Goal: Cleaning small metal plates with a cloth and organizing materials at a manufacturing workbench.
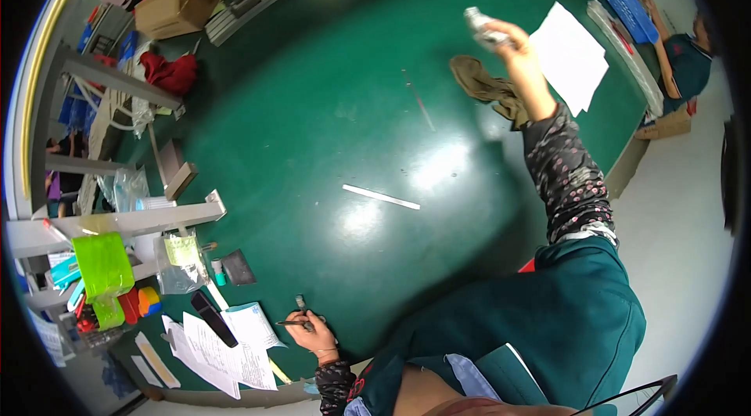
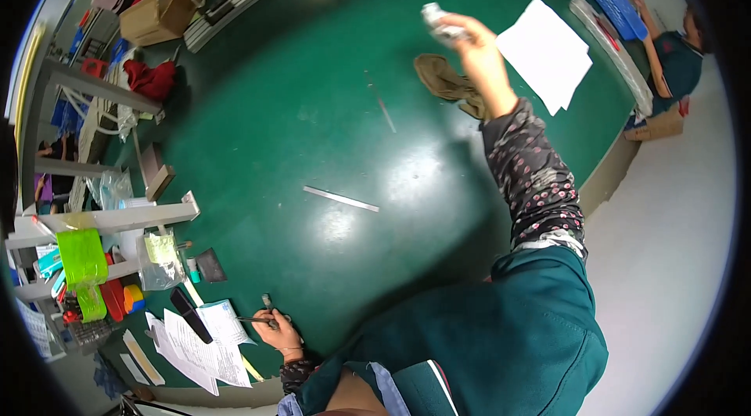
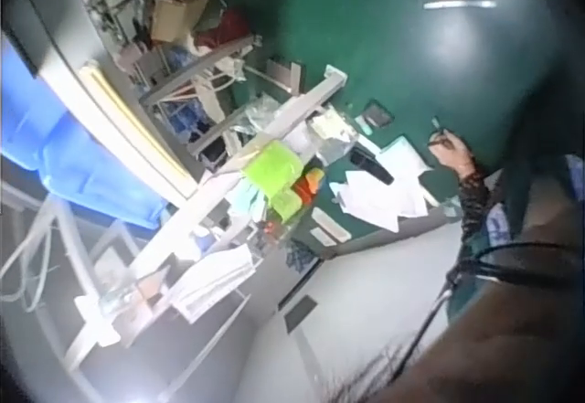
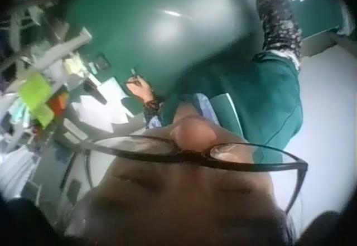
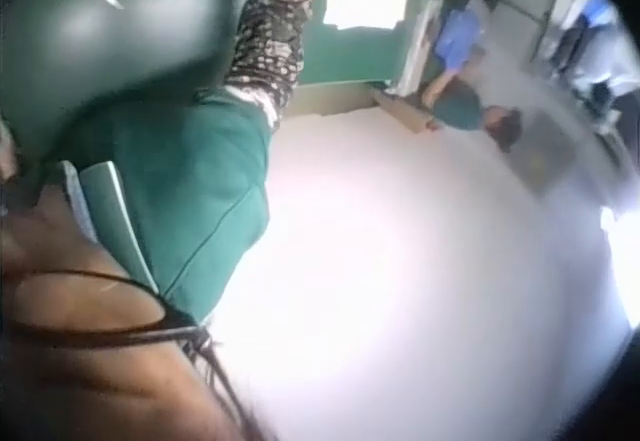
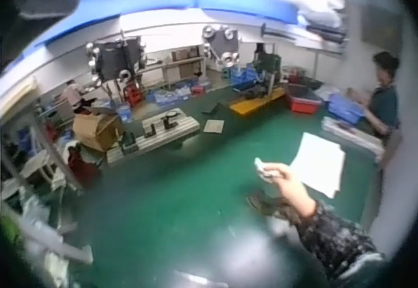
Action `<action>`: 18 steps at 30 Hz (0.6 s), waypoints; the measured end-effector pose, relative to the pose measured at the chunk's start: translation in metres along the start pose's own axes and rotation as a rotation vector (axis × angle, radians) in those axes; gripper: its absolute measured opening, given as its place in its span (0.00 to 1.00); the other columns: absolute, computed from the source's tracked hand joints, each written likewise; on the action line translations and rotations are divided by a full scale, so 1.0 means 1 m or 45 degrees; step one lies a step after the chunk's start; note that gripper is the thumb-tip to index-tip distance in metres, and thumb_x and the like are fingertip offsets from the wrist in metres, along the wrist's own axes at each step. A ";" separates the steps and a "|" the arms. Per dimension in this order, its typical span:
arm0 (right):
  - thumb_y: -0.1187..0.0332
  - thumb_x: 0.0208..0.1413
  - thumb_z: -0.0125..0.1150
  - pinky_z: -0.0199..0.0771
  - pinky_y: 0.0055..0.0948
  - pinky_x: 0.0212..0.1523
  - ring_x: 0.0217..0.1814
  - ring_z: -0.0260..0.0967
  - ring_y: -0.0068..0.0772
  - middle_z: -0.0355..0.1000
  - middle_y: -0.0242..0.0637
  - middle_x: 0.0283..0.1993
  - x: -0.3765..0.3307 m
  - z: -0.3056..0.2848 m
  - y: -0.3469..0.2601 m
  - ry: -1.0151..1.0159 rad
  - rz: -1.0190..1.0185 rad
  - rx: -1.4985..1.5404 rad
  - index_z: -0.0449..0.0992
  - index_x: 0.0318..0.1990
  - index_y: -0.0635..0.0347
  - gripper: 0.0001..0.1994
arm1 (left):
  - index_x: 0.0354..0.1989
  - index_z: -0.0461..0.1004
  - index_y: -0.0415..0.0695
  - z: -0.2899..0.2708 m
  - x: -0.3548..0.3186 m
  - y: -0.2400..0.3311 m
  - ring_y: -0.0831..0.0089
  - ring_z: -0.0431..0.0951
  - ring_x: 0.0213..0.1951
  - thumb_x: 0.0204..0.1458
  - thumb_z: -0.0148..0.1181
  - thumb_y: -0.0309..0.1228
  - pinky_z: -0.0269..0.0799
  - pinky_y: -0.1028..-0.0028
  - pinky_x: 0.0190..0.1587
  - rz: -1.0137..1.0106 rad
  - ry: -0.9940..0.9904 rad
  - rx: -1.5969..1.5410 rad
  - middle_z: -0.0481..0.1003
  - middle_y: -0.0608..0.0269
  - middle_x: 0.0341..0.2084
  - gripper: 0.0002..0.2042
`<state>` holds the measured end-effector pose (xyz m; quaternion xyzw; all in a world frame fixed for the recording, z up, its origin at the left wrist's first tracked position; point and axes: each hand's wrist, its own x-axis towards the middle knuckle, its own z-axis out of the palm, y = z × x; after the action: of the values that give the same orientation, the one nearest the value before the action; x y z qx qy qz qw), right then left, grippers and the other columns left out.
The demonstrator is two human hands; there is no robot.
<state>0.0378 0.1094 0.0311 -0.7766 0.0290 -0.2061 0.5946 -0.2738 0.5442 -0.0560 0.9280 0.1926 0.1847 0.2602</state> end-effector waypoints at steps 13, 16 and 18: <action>0.68 0.36 0.61 0.57 0.35 0.52 0.53 0.56 0.47 0.62 0.45 0.48 -0.010 -0.064 0.037 -0.045 -0.448 -0.694 0.62 0.49 0.62 0.28 | 0.22 0.58 0.38 0.006 0.002 -0.014 0.69 0.60 0.19 0.44 0.50 0.22 0.58 0.71 0.22 0.167 0.104 0.205 0.57 0.59 0.21 0.07; 0.66 0.35 0.62 0.59 0.37 0.42 0.46 0.59 0.41 0.64 0.38 0.43 -0.063 -0.049 0.050 -0.301 -0.388 -1.177 0.66 0.46 0.53 0.25 | 0.23 0.58 0.38 0.007 0.000 -0.021 0.71 0.60 0.17 0.45 0.50 0.22 0.58 0.73 0.20 -0.095 0.096 0.105 0.57 0.59 0.21 0.07; 0.68 0.35 0.62 0.58 0.33 0.40 0.45 0.59 0.37 0.64 0.36 0.40 -0.083 -0.048 0.069 -0.334 -0.376 -1.361 0.68 0.41 0.54 0.20 | 0.23 0.58 0.39 0.007 0.003 -0.012 0.71 0.61 0.18 0.45 0.50 0.22 0.59 0.74 0.20 -0.126 0.088 0.025 0.57 0.60 0.21 0.07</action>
<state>-0.0413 0.0698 -0.0475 -0.9844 -0.0538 -0.1455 0.0825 -0.2710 0.5523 -0.0679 0.9129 0.2489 0.2016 0.2532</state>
